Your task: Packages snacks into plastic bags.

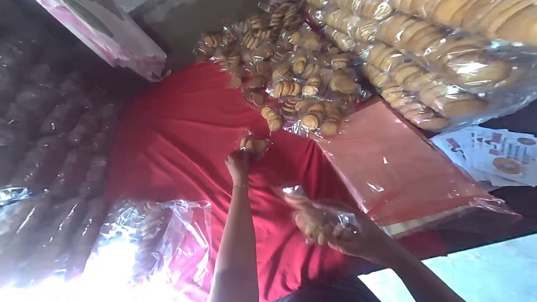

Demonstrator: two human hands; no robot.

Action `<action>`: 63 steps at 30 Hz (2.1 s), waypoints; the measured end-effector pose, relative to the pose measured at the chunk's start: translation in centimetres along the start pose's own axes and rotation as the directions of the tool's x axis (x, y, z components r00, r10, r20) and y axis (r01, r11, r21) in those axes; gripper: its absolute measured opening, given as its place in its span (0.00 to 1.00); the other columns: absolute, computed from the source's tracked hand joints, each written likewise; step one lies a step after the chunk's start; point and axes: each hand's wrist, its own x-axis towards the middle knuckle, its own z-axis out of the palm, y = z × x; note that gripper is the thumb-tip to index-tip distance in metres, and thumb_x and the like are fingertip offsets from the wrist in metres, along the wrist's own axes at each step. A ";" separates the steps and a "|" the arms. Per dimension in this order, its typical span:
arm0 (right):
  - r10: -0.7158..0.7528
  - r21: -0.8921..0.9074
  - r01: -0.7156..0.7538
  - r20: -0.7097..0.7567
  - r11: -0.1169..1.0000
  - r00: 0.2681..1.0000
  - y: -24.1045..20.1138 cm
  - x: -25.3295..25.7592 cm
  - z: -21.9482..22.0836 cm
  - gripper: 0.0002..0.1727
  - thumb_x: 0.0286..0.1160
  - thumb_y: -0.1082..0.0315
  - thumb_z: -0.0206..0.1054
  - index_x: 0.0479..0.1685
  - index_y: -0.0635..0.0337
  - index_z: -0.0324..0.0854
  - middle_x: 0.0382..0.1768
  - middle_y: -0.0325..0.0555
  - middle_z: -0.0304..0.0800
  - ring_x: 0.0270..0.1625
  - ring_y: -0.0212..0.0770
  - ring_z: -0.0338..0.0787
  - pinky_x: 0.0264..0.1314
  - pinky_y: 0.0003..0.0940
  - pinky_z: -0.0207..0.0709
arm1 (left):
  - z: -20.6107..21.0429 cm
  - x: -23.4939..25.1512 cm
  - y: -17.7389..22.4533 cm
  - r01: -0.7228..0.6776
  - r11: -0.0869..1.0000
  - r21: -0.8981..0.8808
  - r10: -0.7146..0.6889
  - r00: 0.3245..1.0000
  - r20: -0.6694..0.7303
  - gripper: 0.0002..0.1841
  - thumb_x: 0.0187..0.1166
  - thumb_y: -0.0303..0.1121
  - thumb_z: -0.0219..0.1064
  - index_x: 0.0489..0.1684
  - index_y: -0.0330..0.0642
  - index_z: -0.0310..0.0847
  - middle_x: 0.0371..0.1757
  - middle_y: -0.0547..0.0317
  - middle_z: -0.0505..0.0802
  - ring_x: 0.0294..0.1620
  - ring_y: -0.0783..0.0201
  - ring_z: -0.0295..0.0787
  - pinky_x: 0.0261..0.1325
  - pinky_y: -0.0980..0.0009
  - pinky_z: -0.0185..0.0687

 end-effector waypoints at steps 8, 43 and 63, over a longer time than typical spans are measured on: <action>-0.034 -0.024 0.041 0.235 0.999 0.971 -0.9 -3.4 -1.1 0.37 0.60 0.55 0.82 0.75 0.55 0.80 0.76 0.42 0.81 0.76 0.32 0.80 0.79 0.30 0.76 | -2.2 0.1 4.5 -0.498 0.867 -0.016 0.484 0.833 0.270 0.15 0.88 0.30 0.58 0.64 0.30 0.81 0.54 0.37 0.91 0.54 0.46 0.90 0.61 0.46 0.83; -0.069 -0.272 0.215 0.462 0.938 0.884 -3.7 -1.1 -3.0 0.33 0.68 0.50 0.76 0.74 0.51 0.79 0.74 0.37 0.81 0.78 0.28 0.76 0.81 0.25 0.72 | 0.0 -11.3 -3.5 -0.019 0.760 -0.650 0.556 0.535 0.635 0.17 0.81 0.27 0.65 0.67 0.36 0.83 0.55 0.61 0.94 0.49 0.77 0.89 0.57 0.76 0.86; -0.248 0.030 0.268 -0.288 0.963 0.925 -1.1 6.3 -4.2 0.19 0.66 0.50 0.79 0.57 0.34 0.85 0.49 0.19 0.93 0.52 0.22 0.91 0.59 0.28 0.87 | 0.0 -13.3 -8.7 -0.516 0.672 -0.532 0.739 0.421 0.526 0.32 0.69 0.40 0.80 0.71 0.34 0.77 0.71 0.47 0.86 0.77 0.58 0.78 0.84 0.57 0.67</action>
